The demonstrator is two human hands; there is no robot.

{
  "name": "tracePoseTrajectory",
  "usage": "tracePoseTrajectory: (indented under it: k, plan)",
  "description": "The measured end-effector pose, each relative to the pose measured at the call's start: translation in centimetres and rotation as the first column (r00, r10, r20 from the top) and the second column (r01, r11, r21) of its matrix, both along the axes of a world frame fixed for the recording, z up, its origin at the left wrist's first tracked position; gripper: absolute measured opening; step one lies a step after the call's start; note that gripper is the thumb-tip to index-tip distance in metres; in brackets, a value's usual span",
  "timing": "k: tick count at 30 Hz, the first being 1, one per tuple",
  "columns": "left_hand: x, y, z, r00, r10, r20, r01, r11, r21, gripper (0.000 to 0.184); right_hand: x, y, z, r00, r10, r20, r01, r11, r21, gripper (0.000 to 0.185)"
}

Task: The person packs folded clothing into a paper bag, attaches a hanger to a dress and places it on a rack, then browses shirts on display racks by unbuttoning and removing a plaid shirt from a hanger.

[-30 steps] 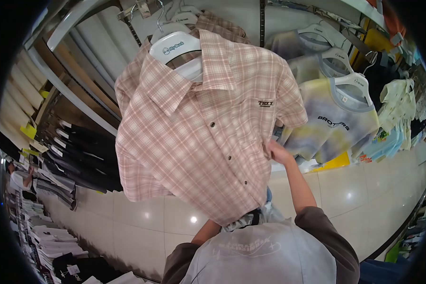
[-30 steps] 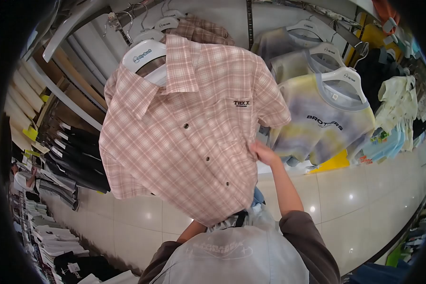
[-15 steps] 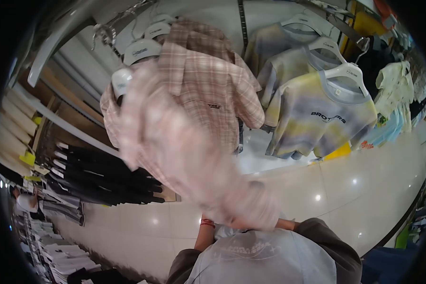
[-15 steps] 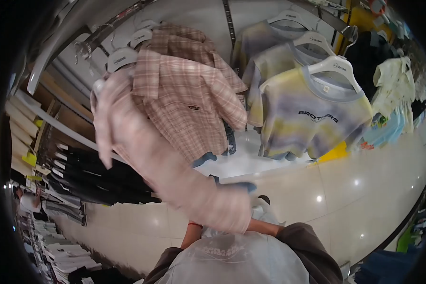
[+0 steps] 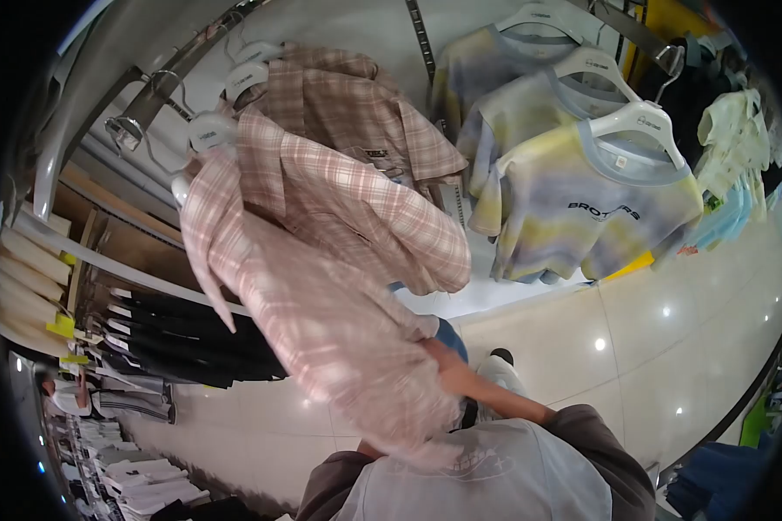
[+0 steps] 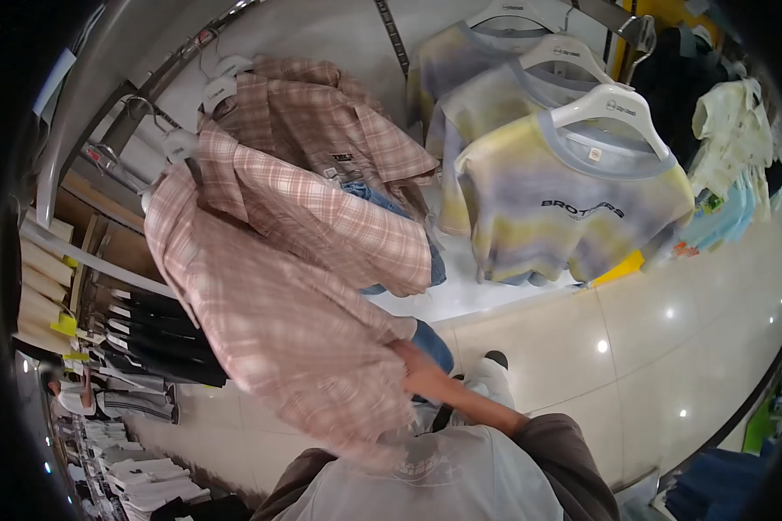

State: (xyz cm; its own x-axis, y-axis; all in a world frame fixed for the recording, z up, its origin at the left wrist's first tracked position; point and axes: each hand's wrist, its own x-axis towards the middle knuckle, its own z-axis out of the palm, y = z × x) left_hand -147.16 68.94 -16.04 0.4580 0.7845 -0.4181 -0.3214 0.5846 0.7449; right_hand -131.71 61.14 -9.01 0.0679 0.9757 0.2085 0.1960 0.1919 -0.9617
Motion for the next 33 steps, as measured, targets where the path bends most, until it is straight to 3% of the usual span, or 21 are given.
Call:
tracePoseTrajectory:
  k: [3,4,5,6,9,10,13,16,18,19,22,25,28,29,31,33]
  plan:
    - [-1.0,0.4,-2.1,0.978,0.033,-0.204,0.003,0.984,0.177,0.041,4.5,0.0,-0.3,0.996,-0.085,-0.028,0.079,0.982,-0.170,0.041]
    - [-1.6,0.8,-3.2,0.952,0.060,-0.299,0.017,0.969,0.247,0.040,6.2,0.4,-2.6,0.993,-0.108,-0.048,0.100,0.985,-0.144,0.039]
    - [-2.3,1.1,-4.9,0.888,0.093,-0.450,0.065,0.944,0.324,0.040,7.5,1.1,-4.8,0.989,-0.130,-0.067,0.122,0.986,-0.116,0.036]
    - [-3.3,1.4,-7.4,0.780,0.151,-0.608,0.143,0.902,0.408,0.036,8.5,1.4,-4.6,0.978,-0.198,0.060,0.202,0.976,-0.082,0.035]
    - [-4.6,0.1,-6.6,0.569,0.114,-0.814,0.169,0.953,0.252,0.034,10.6,3.0,-2.5,0.909,-0.314,0.274,0.338,0.940,-0.043,0.034]
    - [-6.0,0.1,-8.5,0.493,0.102,-0.864,0.355,0.883,0.306,0.030,11.0,3.7,-1.7,0.924,-0.291,0.249,0.325,0.939,-0.108,0.034]
    - [-7.5,-0.5,-12.4,0.670,0.356,-0.652,0.301,0.673,0.676,0.030,11.8,5.4,-0.1,0.968,-0.212,0.135,0.242,0.933,-0.265,0.042]
    - [-7.5,-0.5,-12.5,0.499,0.676,-0.541,0.233,0.497,0.836,0.028,12.8,6.7,-0.1,0.997,-0.055,-0.062,0.025,0.912,-0.410,0.056]
    - [-8.6,-0.3,-8.7,0.508,0.420,-0.752,0.367,0.685,0.630,0.034,13.2,7.1,0.8,0.952,0.034,-0.305,-0.205,0.809,-0.551,0.066]
    - [-8.4,-0.2,-6.0,0.503,0.274,-0.820,0.431,0.742,0.513,0.038,13.2,6.8,1.2,0.946,0.061,-0.318,-0.247,0.769,-0.589,0.070]
    - [-6.2,-0.7,0.3,0.684,0.061,-0.727,0.310,0.878,0.365,0.053,13.0,6.6,3.0,0.937,0.102,-0.334,-0.309,0.688,-0.656,0.077]
    - [-5.3,-2.0,2.2,0.783,-0.319,-0.534,0.478,0.858,0.188,0.061,12.1,5.7,3.4,0.937,0.091,-0.338,-0.306,0.682,-0.664,0.077]
    - [-2.2,-2.3,4.6,0.987,-0.151,-0.055,0.159,0.965,0.207,0.065,11.6,5.1,2.2,0.929,0.115,-0.351,-0.336,0.662,-0.671,0.084]
    - [-2.1,-2.1,4.7,0.982,-0.079,0.173,0.053,0.987,0.149,0.063,11.4,5.0,1.7,0.933,0.116,-0.340,-0.332,0.641,-0.692,0.086]
    - [-2.0,-1.8,4.7,0.813,0.116,0.571,-0.113,0.993,-0.040,0.058,10.9,4.3,1.5,0.937,0.101,-0.335,-0.322,0.624,-0.712,0.087]
    - [-1.8,-1.6,7.0,0.841,0.158,0.518,-0.167,0.986,-0.029,0.047,10.3,3.7,2.4,0.937,0.070,-0.343,-0.306,0.637,-0.707,0.088]
